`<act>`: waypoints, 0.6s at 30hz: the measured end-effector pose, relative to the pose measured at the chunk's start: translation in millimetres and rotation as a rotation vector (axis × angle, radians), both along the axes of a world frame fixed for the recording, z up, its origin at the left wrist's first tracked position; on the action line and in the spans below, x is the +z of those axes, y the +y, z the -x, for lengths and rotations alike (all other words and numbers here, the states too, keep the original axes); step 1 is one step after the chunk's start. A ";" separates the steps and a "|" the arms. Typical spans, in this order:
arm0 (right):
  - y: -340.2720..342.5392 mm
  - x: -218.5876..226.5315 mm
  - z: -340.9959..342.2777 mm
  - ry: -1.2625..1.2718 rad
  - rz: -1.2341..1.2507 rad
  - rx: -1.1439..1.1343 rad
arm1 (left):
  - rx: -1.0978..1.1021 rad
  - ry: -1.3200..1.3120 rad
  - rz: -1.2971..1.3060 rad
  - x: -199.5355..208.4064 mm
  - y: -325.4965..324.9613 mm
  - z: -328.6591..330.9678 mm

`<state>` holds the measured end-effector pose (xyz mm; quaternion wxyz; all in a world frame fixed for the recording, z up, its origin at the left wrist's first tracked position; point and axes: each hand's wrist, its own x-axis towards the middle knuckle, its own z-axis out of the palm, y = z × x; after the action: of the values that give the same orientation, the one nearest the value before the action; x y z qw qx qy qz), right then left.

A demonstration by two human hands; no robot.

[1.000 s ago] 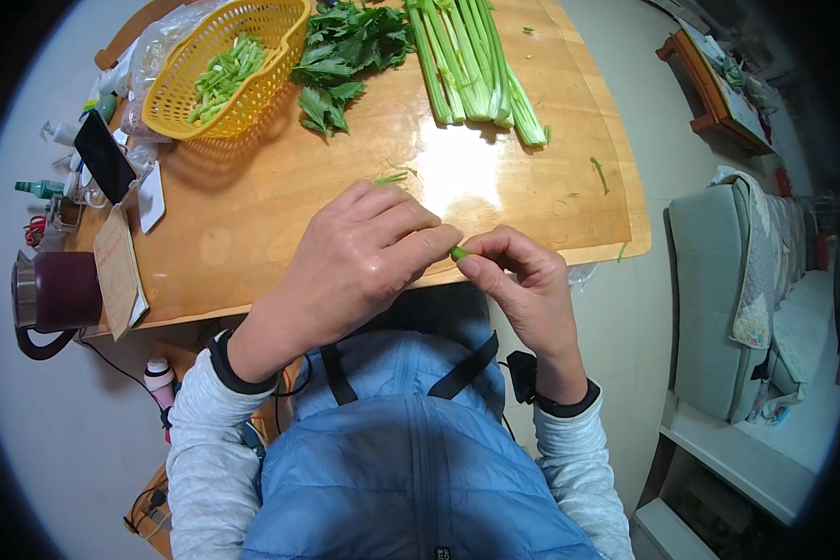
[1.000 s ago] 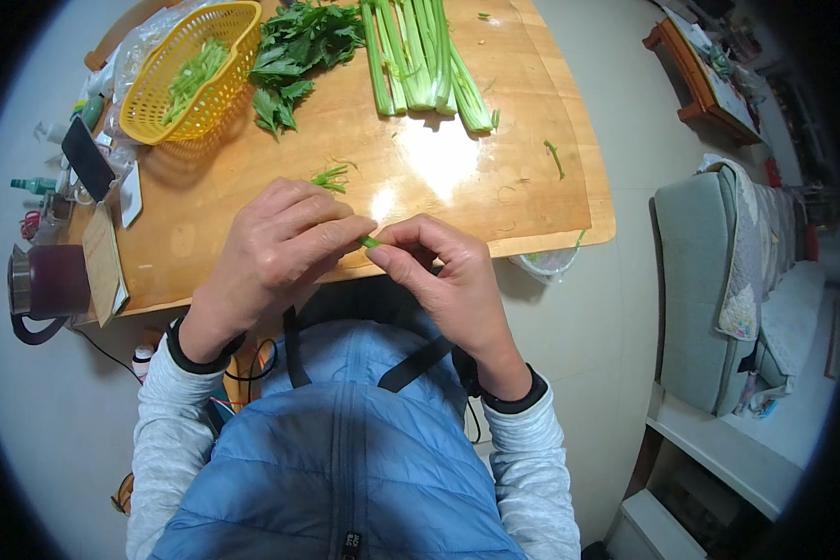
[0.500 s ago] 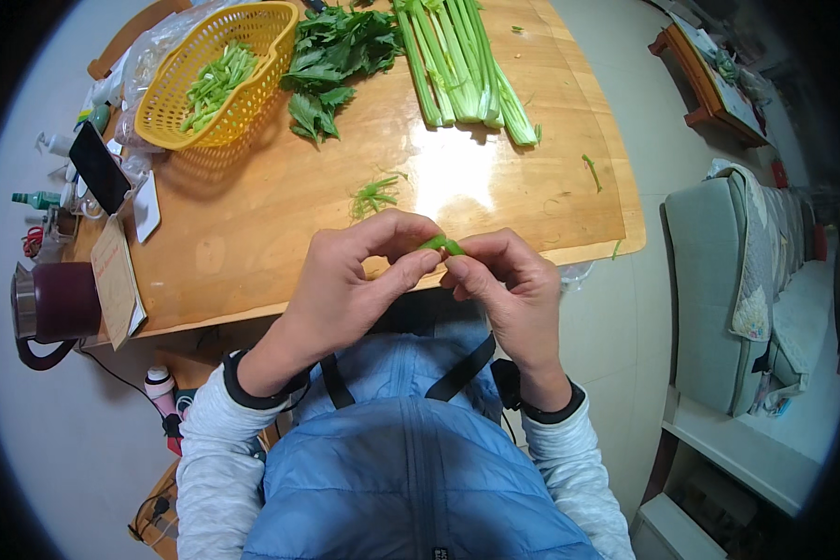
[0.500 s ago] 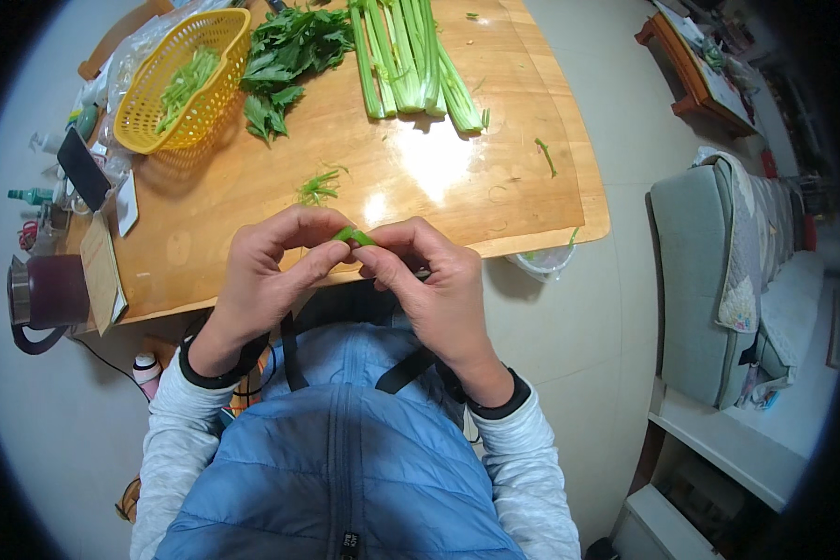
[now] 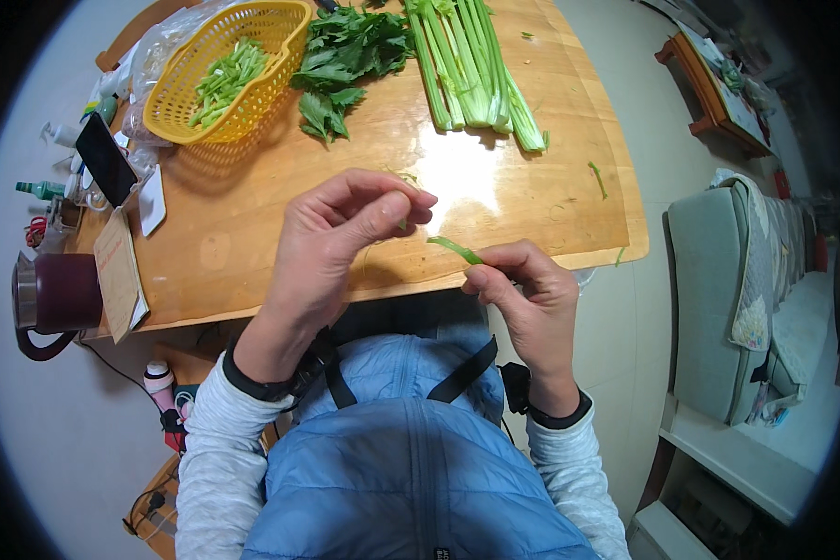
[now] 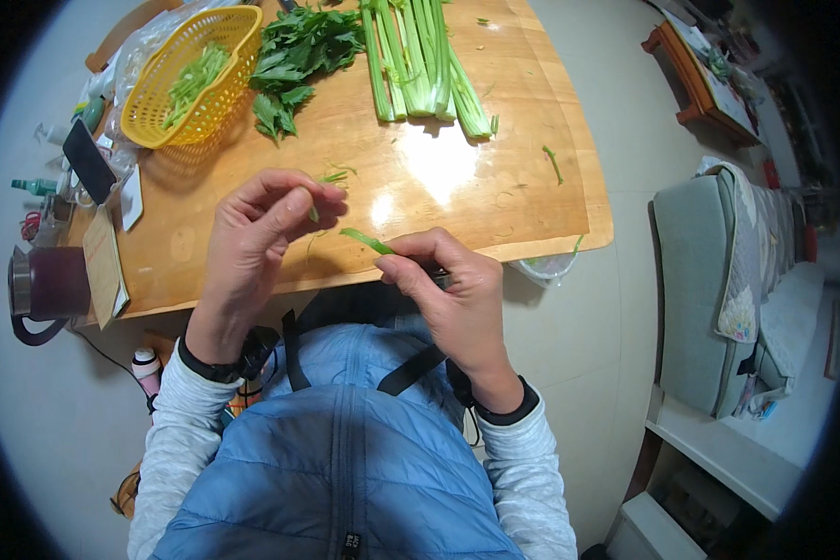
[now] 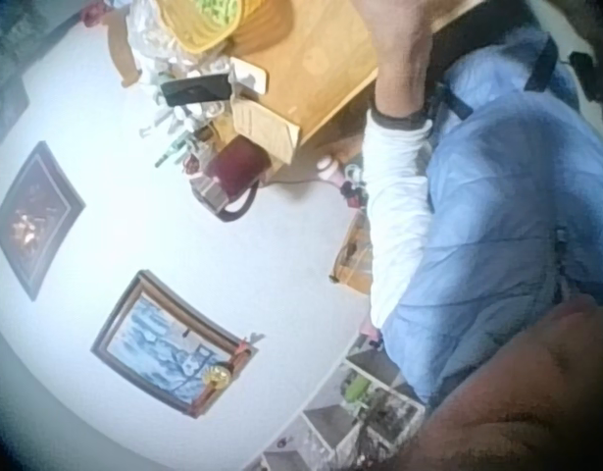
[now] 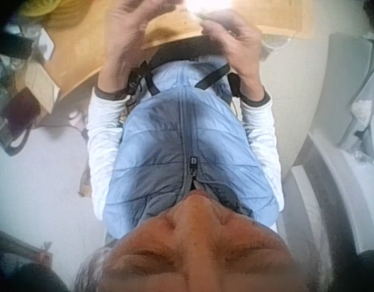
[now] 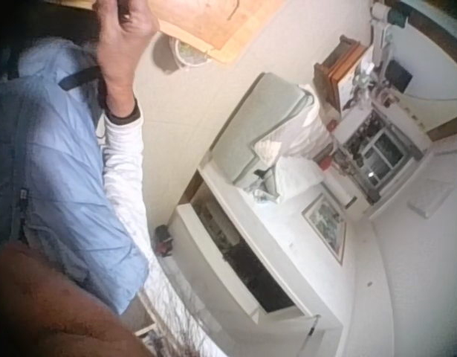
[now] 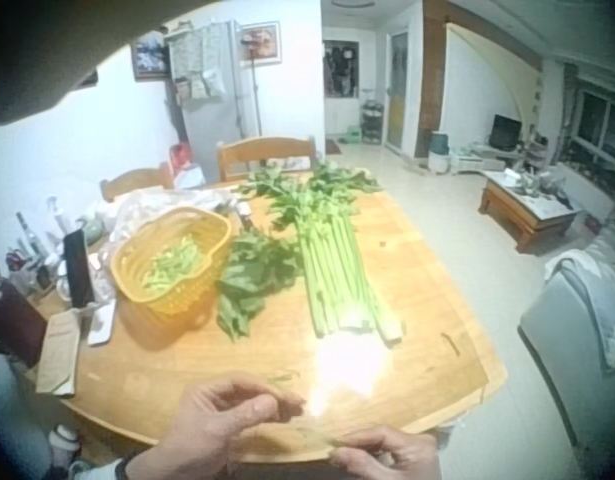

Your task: The person strips fibrous strings from celery stalks by hand, removes leaves, and places the cleaned stalks into a yellow basket. The person handles multiple stalks one at a time, discarding the removed strings and leaves onto the table.

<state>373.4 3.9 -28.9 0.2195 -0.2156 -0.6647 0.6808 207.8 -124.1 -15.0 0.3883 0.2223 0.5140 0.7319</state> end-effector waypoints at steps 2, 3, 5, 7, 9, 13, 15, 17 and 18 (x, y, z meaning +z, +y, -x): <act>1.7 -1.8 -2.1 0.010 0.030 -0.024 | 0.100 0.034 -0.007 -2.3 -6.1 9.7; 2.3 -2.4 -3.1 0.015 0.047 -0.037 | 0.145 0.087 -0.027 -0.2 -9.7 19.0; 3.1 -2.9 -4.6 0.003 0.092 -0.037 | 0.295 0.311 -0.081 12.5 -14.0 41.5; 3.5 -3.1 -4.6 0.008 0.111 -0.029 | 0.506 0.629 -0.088 39.7 -15.0 72.8; 3.5 -2.9 -3.2 0.033 0.108 -0.015 | 0.664 0.995 0.053 69.0 -9.1 100.8; 3.8 -1.3 2.5 0.036 0.159 0.045 | 0.584 1.610 0.251 86.2 2.9 92.0; 3.9 -0.4 4.0 0.000 0.234 0.085 | 0.245 1.763 0.067 61.9 4.6 55.9; 3.7 -0.7 3.8 0.012 0.331 0.135 | -0.003 1.846 0.020 32.6 7.8 23.7; 3.3 -1.1 3.4 0.020 0.381 0.161 | -0.065 1.894 -0.010 21.6 11.0 14.0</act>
<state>369.9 7.2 -29.9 0.1264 -0.1926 -0.5370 0.8115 193.8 -113.2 6.6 -0.1712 0.7396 0.6058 0.2380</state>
